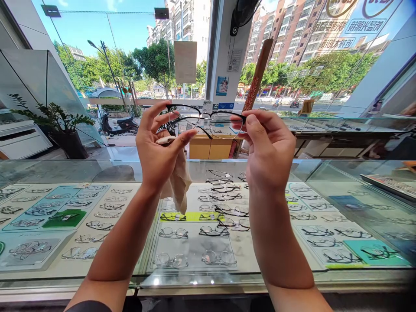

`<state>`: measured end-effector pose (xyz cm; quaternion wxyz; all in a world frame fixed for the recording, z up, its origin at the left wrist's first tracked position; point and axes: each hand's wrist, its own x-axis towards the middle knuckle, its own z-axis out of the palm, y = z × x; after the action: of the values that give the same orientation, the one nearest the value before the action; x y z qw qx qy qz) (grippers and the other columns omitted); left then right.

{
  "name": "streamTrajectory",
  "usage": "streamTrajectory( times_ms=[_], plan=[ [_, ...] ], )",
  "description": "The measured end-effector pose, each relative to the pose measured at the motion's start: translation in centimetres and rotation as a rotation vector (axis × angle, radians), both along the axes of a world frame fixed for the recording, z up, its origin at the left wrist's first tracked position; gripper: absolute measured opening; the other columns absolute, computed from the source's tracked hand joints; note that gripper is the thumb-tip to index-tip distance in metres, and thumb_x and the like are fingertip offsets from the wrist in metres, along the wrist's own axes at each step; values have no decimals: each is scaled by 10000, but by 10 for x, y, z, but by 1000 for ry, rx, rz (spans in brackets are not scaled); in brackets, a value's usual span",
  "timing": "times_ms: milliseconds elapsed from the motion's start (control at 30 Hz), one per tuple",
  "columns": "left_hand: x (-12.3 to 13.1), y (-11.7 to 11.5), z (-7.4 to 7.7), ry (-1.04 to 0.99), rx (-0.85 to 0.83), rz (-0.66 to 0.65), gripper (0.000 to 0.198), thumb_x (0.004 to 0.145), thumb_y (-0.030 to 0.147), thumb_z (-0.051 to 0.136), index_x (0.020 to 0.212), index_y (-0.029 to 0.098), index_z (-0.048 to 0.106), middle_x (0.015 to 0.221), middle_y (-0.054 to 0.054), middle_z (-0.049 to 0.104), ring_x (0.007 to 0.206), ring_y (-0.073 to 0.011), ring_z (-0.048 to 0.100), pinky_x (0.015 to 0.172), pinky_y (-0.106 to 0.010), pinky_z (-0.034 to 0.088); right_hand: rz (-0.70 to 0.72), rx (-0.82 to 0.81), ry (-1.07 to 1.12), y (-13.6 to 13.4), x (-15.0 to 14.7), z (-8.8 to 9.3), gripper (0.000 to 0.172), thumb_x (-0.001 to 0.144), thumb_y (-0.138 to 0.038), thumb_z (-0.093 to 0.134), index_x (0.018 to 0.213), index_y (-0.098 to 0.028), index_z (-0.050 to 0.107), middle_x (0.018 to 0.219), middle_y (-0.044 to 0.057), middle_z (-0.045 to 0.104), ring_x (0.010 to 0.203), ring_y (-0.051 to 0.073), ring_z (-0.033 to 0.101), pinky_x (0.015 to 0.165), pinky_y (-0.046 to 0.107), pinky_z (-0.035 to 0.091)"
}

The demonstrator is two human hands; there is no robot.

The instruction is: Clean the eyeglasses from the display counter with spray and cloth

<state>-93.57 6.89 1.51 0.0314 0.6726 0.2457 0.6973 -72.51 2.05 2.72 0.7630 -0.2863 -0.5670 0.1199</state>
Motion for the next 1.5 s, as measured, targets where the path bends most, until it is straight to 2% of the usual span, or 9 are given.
streamTrajectory(
  times_ms=[133, 233, 433, 567, 733, 867, 1167, 1367, 1500],
  plan=[
    [1, -3, 0, -4, 1, -44, 810, 874, 687, 908, 1537, 390, 550, 1452, -95, 743, 997, -218, 782, 656, -334, 615, 51, 24, -3, 2, 1, 0, 241, 1036, -514, 724, 1119, -292, 769, 1206, 68, 786, 1225, 251, 771, 993, 407, 649],
    [0, -1, 0, -16, 37, -34, 853, 842, 721, 916, 1529, 387, 536, 1448, -87, 743, 943, -213, 778, 645, -353, 608, 28, 20, -26, 1, 2, 0, 274, 1036, -547, 710, 1120, -294, 768, 1218, 72, 774, 1252, 267, 764, 969, 412, 650],
    [0, 4, 0, -22, 218, 69, 820, 879, 789, 834, 1482, 335, 513, 1350, -81, 742, 1130, -262, 787, 652, -336, 585, 77, 21, -12, 1, 2, -1, 239, 1035, -521, 712, 1105, -300, 774, 1164, 67, 773, 1273, 289, 758, 1017, 457, 640],
    [1, 3, 3, -46, 267, 40, 817, 874, 807, 823, 1468, 333, 522, 1329, -64, 736, 1144, -253, 790, 626, -304, 545, 50, -19, -47, 1, 4, 0, 233, 1029, -508, 691, 1057, -293, 775, 1102, 59, 783, 1222, 280, 774, 960, 433, 637],
    [-4, -12, 11, 71, 124, -102, 812, 824, 795, 886, 1435, 340, 606, 1273, -69, 806, 787, -148, 728, 495, -291, 417, 182, -120, -98, -6, 11, 9, 138, 953, -392, 738, 896, -277, 787, 1051, 32, 831, 1163, 256, 784, 1007, 438, 628],
    [-10, -24, 18, 215, -28, -167, 839, 776, 733, 959, 1454, 342, 656, 1242, -77, 838, 629, -122, 620, 486, -314, 448, 369, -250, -259, -8, 18, 13, 165, 871, -435, 861, 871, -271, 842, 1015, 33, 861, 1072, 249, 788, 993, 443, 642],
    [-13, -32, 21, 276, -127, -269, 856, 734, 572, 1037, 1484, 331, 700, 1231, -115, 836, 774, -207, 740, 544, -338, 577, 553, -376, -375, -6, 24, 14, 328, 782, -574, 988, 877, -275, 894, 934, 41, 866, 936, 238, 784, 926, 443, 655],
    [-10, -37, 21, 265, -121, -278, 912, 756, 588, 1022, 1549, 359, 635, 1289, -116, 820, 793, -199, 741, 541, -316, 565, 488, -337, -355, -10, 22, 14, 360, 776, -577, 999, 864, -245, 890, 899, 68, 844, 909, 245, 783, 877, 443, 652],
    [-11, -49, 22, 199, -39, -199, 921, 793, 568, 1001, 1581, 384, 560, 1316, -95, 781, 933, -219, 778, 538, -282, 540, 386, -293, -215, -12, 27, 13, 302, 809, -541, 960, 864, -259, 867, 958, 52, 849, 927, 238, 777, 863, 441, 662]
  ],
)
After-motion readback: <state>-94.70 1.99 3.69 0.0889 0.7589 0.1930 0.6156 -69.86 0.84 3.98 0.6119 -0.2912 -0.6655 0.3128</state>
